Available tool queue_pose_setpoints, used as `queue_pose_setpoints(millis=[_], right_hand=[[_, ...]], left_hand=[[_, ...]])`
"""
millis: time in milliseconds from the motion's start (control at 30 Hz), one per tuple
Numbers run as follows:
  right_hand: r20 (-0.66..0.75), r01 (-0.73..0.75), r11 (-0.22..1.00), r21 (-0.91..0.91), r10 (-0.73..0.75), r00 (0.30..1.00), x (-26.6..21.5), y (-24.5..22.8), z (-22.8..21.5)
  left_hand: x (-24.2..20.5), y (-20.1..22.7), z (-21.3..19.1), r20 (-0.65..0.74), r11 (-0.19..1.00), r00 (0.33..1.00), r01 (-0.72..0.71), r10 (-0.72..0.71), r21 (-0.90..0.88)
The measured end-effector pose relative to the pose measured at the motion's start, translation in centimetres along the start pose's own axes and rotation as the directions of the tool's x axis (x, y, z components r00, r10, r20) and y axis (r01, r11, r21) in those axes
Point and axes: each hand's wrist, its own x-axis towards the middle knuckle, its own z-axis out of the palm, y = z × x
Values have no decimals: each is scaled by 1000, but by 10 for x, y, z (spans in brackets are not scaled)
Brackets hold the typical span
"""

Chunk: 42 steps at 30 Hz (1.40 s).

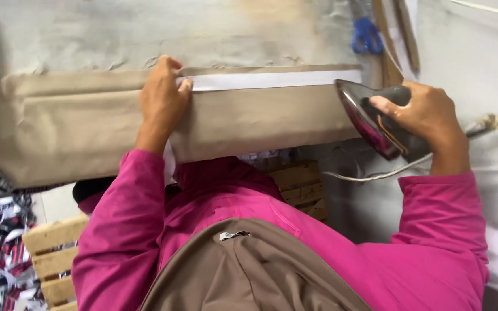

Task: The person folds a beige fabric on a worktable, places a white strip along the fold, and irons the strip to adhere it. They then use scissors to trim the excess strip. Another person briefly hands over a folded piece of fabric.

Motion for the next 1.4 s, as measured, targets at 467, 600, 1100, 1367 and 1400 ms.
queue_pose_setpoints(millis=[467, 600, 1100, 1367, 1400], right_hand=[[-43, 753, 594, -283, -792, 608, 69, -164, 34], [18, 776, 572, -268, -802, 597, 57, -189, 30], [92, 738, 606, -297, -751, 654, 40, -197, 25], [36, 654, 643, -398, -702, 712, 52, -192, 38], [36, 651, 646, -398, -699, 715, 53, -191, 39]], left_hand=[[7, -1, 6, 50, 997, 996, 71, -73, 30], [9, -2, 6, 60, 993, 992, 109, -112, 51], [36, -95, -149, 580, 978, 789, 184, -204, 95], [16, -164, -219, 267, 930, 898, 300, -350, 211], [17, -171, -218, 270, 932, 898, 297, -347, 210]])
